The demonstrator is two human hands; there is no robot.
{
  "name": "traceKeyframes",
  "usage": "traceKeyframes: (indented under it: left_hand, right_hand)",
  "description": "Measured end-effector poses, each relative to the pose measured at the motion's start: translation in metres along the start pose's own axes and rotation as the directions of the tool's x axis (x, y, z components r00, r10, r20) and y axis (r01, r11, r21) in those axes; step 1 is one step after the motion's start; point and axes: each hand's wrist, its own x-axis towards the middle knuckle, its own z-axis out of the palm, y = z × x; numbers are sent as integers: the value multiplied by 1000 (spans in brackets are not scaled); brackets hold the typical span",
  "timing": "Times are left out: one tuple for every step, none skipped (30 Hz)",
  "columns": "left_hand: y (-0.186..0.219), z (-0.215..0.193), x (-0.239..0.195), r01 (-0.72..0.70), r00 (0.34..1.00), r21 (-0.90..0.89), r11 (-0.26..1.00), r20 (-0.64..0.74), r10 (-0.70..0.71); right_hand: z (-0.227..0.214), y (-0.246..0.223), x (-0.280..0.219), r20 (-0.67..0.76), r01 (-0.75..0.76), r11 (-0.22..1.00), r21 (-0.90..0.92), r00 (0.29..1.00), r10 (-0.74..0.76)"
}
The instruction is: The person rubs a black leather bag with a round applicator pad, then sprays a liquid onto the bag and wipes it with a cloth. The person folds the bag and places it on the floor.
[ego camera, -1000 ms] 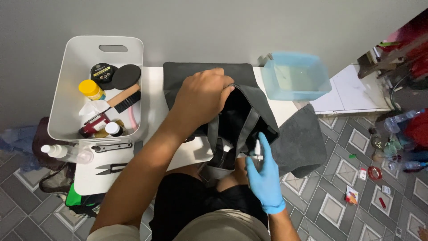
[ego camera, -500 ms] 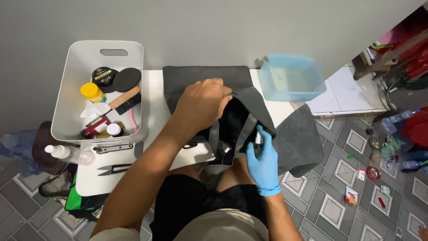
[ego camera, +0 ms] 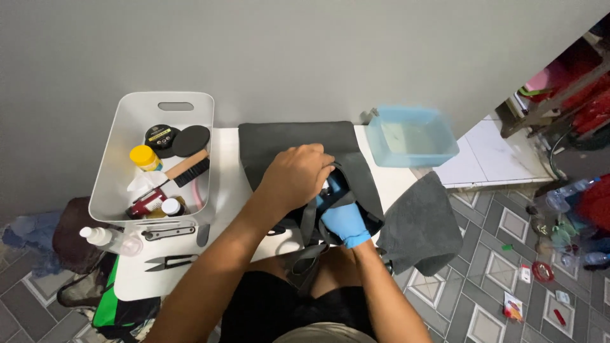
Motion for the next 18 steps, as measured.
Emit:
traceKeyframes:
  left_hand:
    - [-1,1,0,14,1000,9,1000,9,-14]
    - [-2,2,-1,32,999,15,999,22,-32]
    - [-1,0,-2,35,999,16,999,24,-35]
    - [-1,-2,-2,32,999,18,999,23,-32]
    - [-1,-3,-2,28,999,19,999,22,-29]
    - [0,-5,-2,31,999,18,999,24,-31]
    - [0,-6,-2,34,999,25,999,32,-35]
    - [0,-8,-1,36,998,33,999,40,-37]
    - [0,-7,-3,37,998,34,999,41,-38]
    - [-2,-8,-4,79,990,65,995,110,-85]
    - [-3,-8,-5,118,975,98,988,176,-134]
    - [2,-17,-6,119,975,101,988,176,-136]
    - [7,-26,-8,145,955,48,988,255,-152]
    - [12,-35,-8,170,930,-2,985,329,-160]
    - [18,-42,-11,168,932,2,986,326,-160]
    - [25,-49,-15,316,877,-70,946,402,-263]
    - [32,-56,-18,459,803,-129,879,485,-348]
    - [26,-45,-27,461,801,-131,878,488,-348]
  right_hand:
    - [2,-7,2,6,4,1000,11,1000,-5]
    - [6,-13,2,15,4,1000,23,1000,-5]
    - [8,-17,0,18,3,1000,25,1000,-4]
    - [9,-21,-1,26,6,999,37,1000,-6]
    - [10,-24,-2,33,7,999,48,999,-9]
    - [11,-27,-4,35,5,999,48,999,-7]
    - [11,-30,-5,44,4,998,58,999,-6]
    - [12,-33,-6,52,4,998,70,999,-7]
    - [10,-31,-12,53,3,997,72,999,-7]
    - [7,-30,-16,59,7,996,84,998,-12]
    - [5,-30,-19,66,12,995,96,998,-18]
    - [-7,-29,-30,68,13,995,98,997,-20]
    - [-18,-29,-41,118,-11,997,78,993,1]
    - [-31,-29,-49,164,-29,998,56,986,19]
    - [-38,0,-62,162,-23,998,57,987,13]
    - [-47,29,-76,308,-85,994,-71,946,103]
    - [-55,59,-90,433,-124,971,-206,878,204]
    - [-66,65,-98,435,-128,970,-206,876,208]
